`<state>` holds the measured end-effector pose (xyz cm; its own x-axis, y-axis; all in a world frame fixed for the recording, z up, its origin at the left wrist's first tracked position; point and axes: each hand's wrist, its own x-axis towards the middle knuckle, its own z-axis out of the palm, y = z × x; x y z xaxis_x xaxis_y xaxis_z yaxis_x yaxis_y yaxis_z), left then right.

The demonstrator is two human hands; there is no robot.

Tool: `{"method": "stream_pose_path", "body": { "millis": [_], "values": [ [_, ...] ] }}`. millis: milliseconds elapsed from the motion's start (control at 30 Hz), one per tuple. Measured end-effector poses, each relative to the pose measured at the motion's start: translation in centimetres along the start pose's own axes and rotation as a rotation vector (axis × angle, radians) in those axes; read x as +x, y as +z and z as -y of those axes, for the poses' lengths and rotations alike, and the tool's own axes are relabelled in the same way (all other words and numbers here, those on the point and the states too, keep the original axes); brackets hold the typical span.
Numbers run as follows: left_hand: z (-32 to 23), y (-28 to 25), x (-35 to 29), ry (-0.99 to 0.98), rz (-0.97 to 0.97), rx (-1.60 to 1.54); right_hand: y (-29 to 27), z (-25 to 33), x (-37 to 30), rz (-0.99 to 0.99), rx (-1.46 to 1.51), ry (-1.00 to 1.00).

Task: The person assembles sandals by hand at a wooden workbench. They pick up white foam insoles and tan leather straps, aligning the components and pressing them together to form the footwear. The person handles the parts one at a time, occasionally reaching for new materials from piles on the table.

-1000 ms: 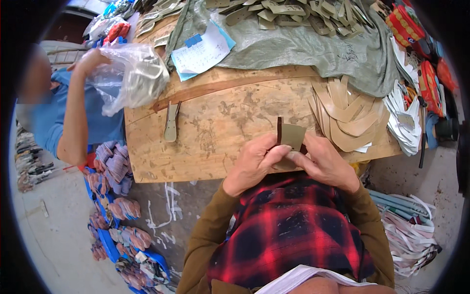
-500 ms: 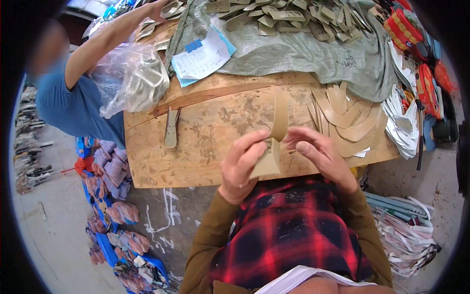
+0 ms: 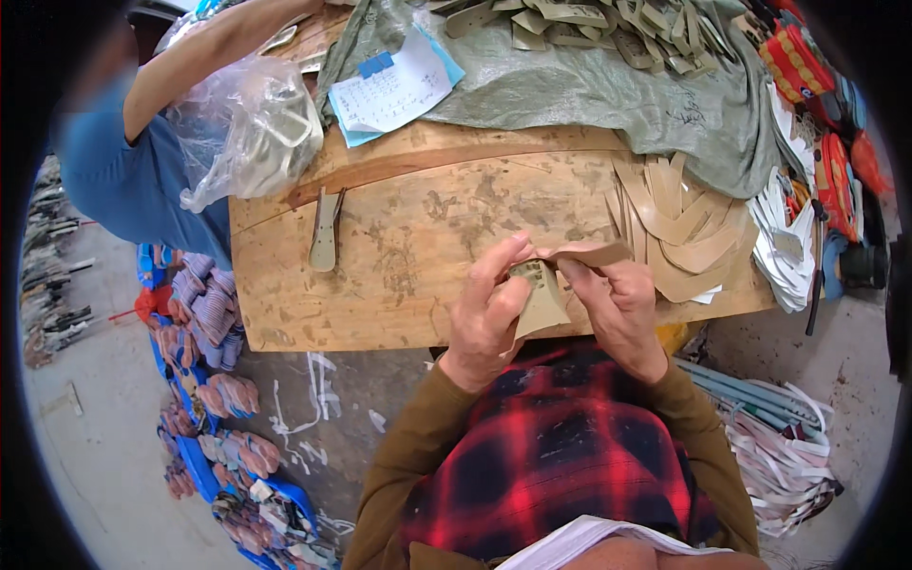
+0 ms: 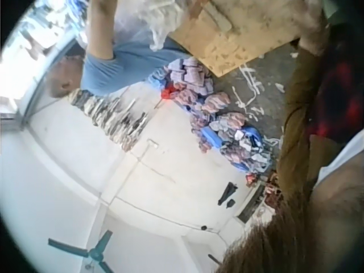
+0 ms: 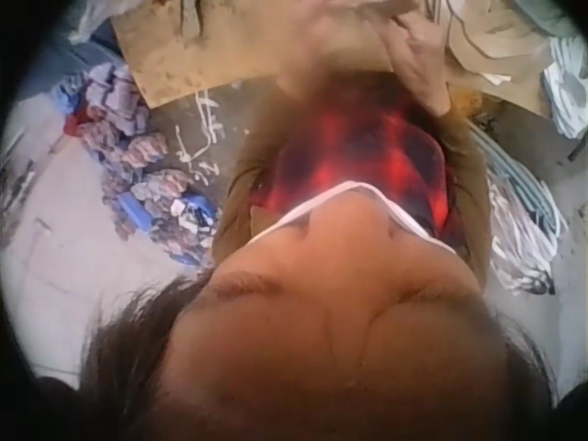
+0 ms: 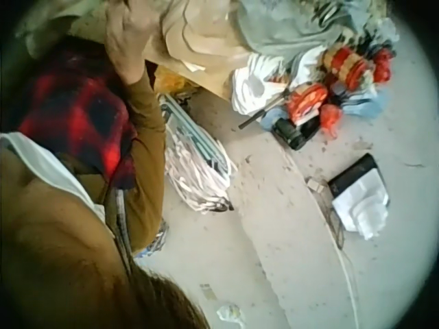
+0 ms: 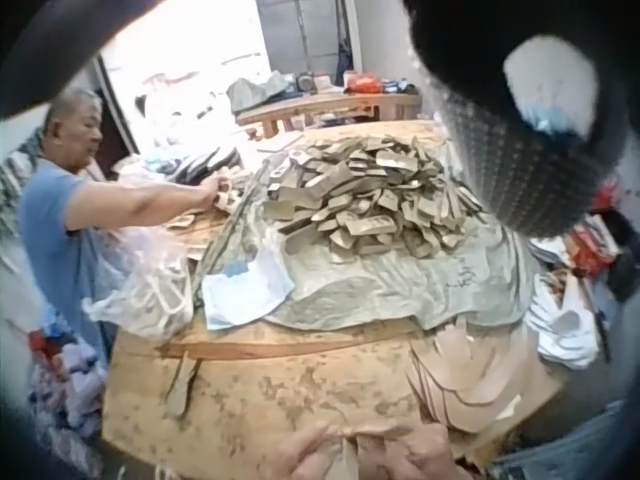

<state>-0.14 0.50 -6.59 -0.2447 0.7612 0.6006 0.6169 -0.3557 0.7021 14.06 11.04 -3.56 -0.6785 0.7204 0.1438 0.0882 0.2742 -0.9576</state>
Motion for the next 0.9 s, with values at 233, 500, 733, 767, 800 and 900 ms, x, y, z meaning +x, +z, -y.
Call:
{"method": "stream_pose_path", "body": {
  "millis": [233,500,733,767,800,900],
  "values": [
    [0.0,1.0,0.5,-0.004,0.009,0.218,1.1,-0.2,-0.3,-0.123,0.051,-0.073],
    [0.4,1.1,0.3,-0.019,0.081,0.296,0.1,1.2,-1.1,-0.069,0.15,0.161],
    [0.7,0.8,0.3,-0.028,0.17,0.374,-0.6,1.3,-1.7,-0.094,0.305,0.309],
    [0.7,0.7,0.3,-0.055,0.182,0.377,-0.6,1.9,-1.6,-0.12,0.336,0.317],
    [0.8,0.5,0.3,-0.083,0.192,0.385,-0.7,2.4,-1.5,-0.142,0.37,0.324],
    [0.8,0.4,0.3,-0.176,0.16,0.357,-1.9,3.3,-1.5,-0.214,0.53,0.289]
  ]
}}
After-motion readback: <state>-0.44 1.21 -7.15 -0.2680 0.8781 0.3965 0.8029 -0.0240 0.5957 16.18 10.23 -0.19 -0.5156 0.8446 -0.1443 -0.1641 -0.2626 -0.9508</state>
